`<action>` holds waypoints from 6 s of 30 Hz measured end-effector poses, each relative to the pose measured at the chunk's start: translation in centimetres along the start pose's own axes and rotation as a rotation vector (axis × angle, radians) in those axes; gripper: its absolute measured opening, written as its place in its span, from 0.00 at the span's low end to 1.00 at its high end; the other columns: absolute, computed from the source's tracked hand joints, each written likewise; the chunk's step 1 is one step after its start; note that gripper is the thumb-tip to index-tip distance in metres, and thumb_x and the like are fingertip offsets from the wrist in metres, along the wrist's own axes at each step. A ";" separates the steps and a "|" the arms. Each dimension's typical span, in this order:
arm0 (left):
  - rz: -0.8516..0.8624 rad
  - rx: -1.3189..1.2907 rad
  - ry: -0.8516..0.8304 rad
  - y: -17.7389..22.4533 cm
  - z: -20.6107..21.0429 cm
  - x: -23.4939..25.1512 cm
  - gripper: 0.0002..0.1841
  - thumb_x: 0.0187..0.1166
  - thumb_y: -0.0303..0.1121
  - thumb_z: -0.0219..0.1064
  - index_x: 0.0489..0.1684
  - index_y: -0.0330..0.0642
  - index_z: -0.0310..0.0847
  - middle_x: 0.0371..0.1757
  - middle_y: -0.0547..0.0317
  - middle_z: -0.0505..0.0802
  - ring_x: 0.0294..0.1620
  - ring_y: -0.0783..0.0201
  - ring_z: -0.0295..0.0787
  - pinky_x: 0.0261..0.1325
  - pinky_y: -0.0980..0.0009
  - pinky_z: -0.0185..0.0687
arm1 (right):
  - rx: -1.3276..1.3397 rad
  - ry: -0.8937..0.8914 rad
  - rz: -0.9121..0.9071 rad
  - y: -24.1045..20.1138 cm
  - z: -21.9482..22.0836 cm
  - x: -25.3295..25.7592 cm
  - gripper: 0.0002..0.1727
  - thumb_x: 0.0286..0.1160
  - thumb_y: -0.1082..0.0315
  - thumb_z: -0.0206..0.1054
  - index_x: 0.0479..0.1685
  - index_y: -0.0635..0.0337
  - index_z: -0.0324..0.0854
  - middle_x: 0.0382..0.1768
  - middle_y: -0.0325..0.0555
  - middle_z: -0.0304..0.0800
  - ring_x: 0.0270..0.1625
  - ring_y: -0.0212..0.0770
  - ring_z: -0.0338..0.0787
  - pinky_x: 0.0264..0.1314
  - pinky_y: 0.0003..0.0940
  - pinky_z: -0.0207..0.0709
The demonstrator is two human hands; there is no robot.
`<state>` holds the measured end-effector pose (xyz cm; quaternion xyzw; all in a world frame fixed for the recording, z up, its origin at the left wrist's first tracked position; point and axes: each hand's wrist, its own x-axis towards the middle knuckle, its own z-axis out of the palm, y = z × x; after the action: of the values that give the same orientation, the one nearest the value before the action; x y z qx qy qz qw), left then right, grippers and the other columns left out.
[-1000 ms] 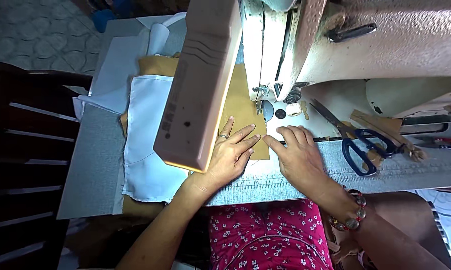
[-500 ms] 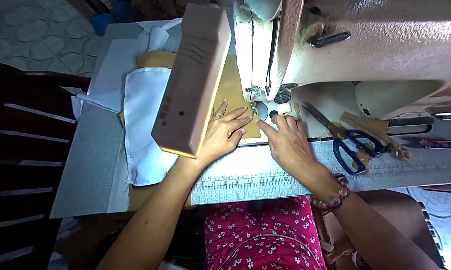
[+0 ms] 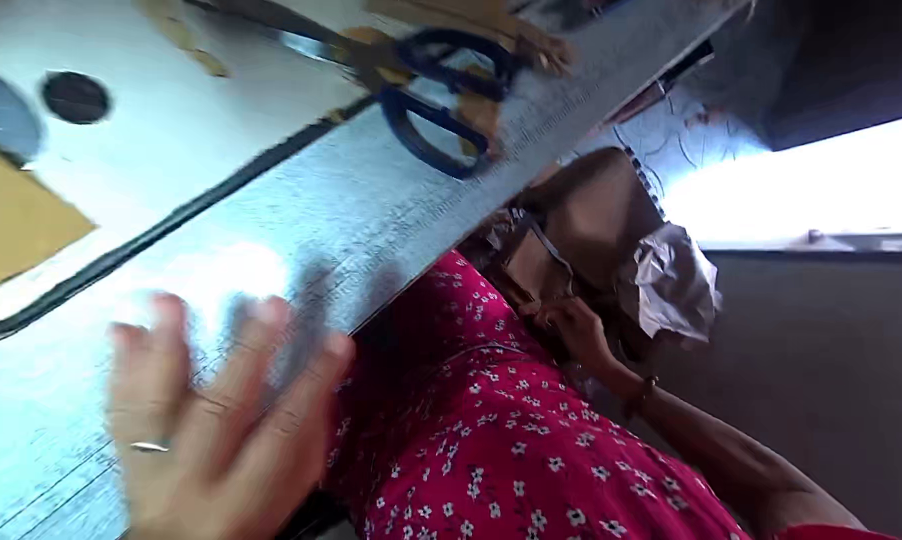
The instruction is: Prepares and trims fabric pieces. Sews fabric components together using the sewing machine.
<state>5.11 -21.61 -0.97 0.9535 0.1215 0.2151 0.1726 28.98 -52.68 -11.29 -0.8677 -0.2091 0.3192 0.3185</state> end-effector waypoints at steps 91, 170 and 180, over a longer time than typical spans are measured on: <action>-0.390 0.191 0.195 -7.6 -3.3 4.6 0.14 0.83 0.32 0.66 0.59 0.37 0.90 0.55 0.42 0.94 0.62 0.39 0.89 0.64 0.43 0.81 | 0.327 -0.398 -0.769 -31.3 5.1 9.9 0.01 0.71 0.71 0.72 0.34 0.57 0.87 0.34 0.32 0.90 0.38 0.23 0.88 0.44 0.19 0.83; -0.454 -0.117 0.221 -12.6 -5.2 7.5 0.19 0.83 0.35 0.47 0.60 0.37 0.80 0.31 0.50 0.87 0.36 0.51 0.87 0.40 0.50 0.78 | -0.525 0.094 -1.228 -35.5 11.2 12.1 0.13 0.74 0.67 0.66 0.51 0.53 0.94 0.47 0.55 0.90 0.59 0.61 0.85 0.58 0.61 0.70; -0.360 0.128 0.080 -10.8 -4.7 5.5 0.23 0.79 0.44 0.49 0.52 0.49 0.93 0.55 0.59 0.96 0.66 0.50 0.85 0.64 0.47 0.73 | -0.486 0.034 -1.211 -35.2 10.3 12.4 0.16 0.77 0.68 0.62 0.56 0.56 0.92 0.46 0.54 0.92 0.56 0.60 0.86 0.57 0.59 0.72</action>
<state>6.06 -8.77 0.91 0.9161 0.3102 0.2105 0.1421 25.10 -16.33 1.51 -0.6487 -0.7221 0.0134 0.2397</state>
